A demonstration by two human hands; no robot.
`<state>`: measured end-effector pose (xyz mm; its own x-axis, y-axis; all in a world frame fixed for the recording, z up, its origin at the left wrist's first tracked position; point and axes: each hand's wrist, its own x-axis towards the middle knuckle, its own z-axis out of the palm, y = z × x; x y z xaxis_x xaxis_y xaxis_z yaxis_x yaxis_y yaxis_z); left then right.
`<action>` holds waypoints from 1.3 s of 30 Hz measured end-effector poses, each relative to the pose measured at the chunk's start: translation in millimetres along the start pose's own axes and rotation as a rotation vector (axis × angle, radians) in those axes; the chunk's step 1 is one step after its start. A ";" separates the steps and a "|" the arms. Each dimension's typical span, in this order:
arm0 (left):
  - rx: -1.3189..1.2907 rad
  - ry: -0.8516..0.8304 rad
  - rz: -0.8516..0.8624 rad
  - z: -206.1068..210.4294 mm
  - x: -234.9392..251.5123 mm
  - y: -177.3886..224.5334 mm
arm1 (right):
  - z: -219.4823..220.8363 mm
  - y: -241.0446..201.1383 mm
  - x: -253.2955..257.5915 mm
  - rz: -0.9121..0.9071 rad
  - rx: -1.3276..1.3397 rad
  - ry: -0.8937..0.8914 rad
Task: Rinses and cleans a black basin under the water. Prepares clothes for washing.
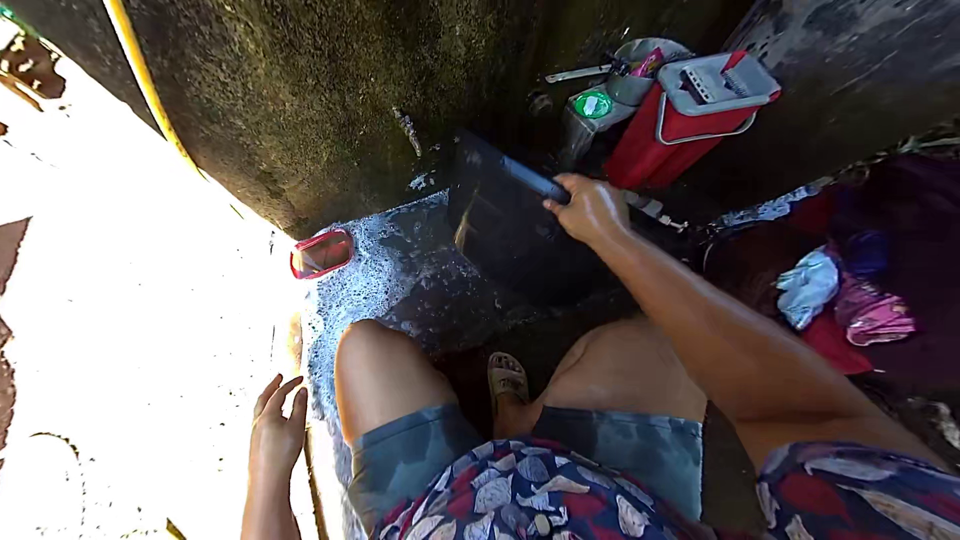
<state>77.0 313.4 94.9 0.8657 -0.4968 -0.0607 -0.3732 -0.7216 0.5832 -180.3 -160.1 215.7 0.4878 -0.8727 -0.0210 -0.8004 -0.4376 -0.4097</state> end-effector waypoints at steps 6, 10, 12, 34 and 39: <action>-0.023 -0.033 0.044 16.3 15.5 23.2 | 77.6 -13.3 -56.2 -0.205 -0.092 -0.165; -0.009 -0.037 0.153 29.3 27.3 43.6 | 140.4 -5.2 -86.7 -0.455 -0.139 -0.333; 0.004 -0.056 0.207 37.5 32.0 58.0 | 161.1 0.0 -94.9 -0.529 -0.150 -0.344; 0.522 -1.014 0.440 228.2 80.6 158.7 | 234.4 26.7 -83.1 -0.509 0.028 -0.804; 0.549 -1.002 0.418 229.5 81.3 157.5 | 158.7 56.0 -79.6 -0.275 0.306 -0.487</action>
<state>12.0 48.7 -4.1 0.0947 -0.7169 -0.6908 -0.8635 -0.4045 0.3014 -208.6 -80.8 49.8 0.8214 -0.5071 -0.2611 -0.5230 -0.4868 -0.6996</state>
